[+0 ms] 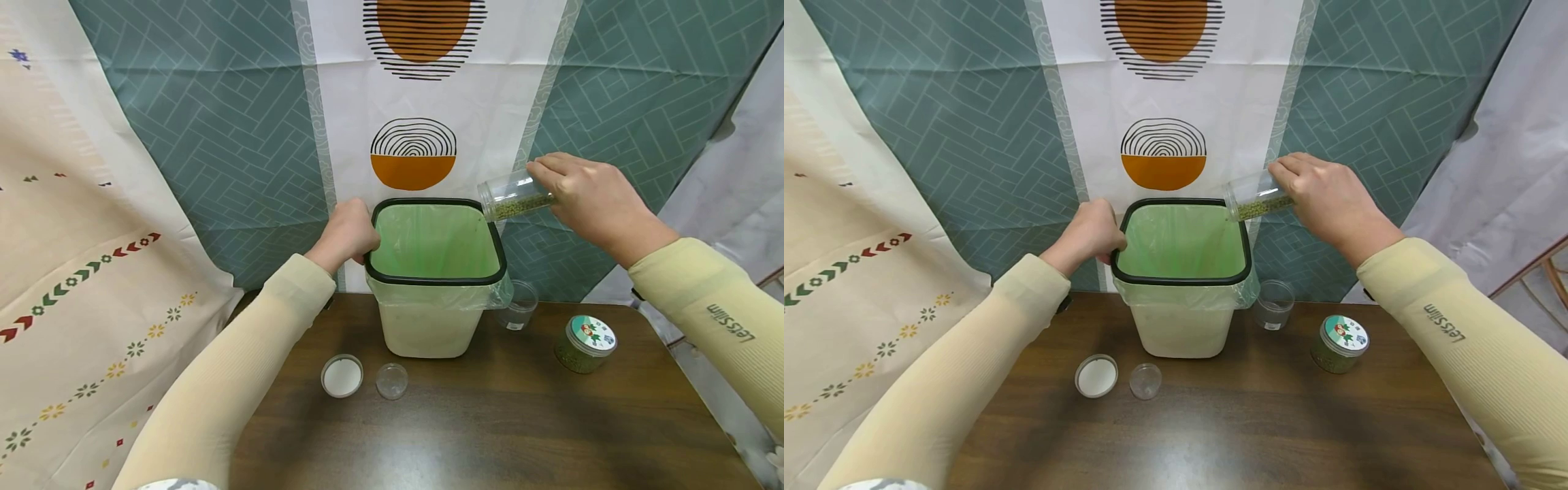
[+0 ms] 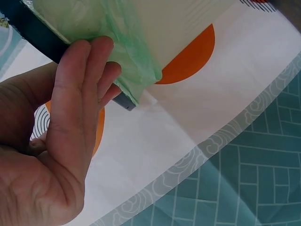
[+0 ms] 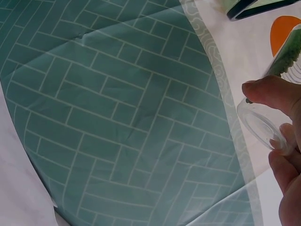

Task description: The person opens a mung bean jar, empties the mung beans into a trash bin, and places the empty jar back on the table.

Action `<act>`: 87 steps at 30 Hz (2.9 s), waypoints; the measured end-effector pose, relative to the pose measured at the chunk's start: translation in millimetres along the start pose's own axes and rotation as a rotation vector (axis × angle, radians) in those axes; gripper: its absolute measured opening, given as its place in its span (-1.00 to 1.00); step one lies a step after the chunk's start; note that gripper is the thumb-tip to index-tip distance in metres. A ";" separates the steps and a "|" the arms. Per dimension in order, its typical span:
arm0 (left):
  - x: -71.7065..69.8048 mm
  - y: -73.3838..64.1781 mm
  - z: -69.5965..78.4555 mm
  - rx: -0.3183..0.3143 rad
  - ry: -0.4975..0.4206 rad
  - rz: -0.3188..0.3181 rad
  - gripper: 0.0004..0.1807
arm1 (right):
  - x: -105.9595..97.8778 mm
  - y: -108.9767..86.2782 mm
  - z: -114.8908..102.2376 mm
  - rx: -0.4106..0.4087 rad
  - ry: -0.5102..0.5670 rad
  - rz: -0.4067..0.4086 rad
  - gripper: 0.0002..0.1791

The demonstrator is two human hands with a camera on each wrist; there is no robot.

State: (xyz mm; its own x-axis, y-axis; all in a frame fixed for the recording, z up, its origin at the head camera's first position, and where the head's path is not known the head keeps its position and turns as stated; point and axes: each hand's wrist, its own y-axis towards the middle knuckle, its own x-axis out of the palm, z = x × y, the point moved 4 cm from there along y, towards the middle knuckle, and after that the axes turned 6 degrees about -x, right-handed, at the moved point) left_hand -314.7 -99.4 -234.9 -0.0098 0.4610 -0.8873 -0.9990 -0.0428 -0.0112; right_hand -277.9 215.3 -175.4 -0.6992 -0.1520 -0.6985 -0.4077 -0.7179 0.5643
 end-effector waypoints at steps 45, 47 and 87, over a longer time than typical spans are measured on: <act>-0.3 -1.7 0.0 -0.009 -0.023 -0.007 -0.88 | 2.6 1.4 -0.6 -0.044 -0.017 0.014 -0.26; -0.3 -1.7 -0.2 -0.009 -0.023 -0.008 -0.88 | 2.7 1.9 -0.9 -0.048 -0.019 0.016 -0.27; -2.1 -1.3 0.5 0.007 -0.012 0.004 -0.86 | 1.4 4.7 -2.6 -0.073 -0.032 0.024 -0.39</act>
State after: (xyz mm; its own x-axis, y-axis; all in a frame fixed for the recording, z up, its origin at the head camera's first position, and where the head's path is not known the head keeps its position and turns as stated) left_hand -313.4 -99.8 -232.7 -0.0143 0.4714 -0.8818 -0.9992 -0.0386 -0.0044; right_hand -279.3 209.9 -174.8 -0.7272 -0.1484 -0.6702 -0.3476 -0.7622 0.5461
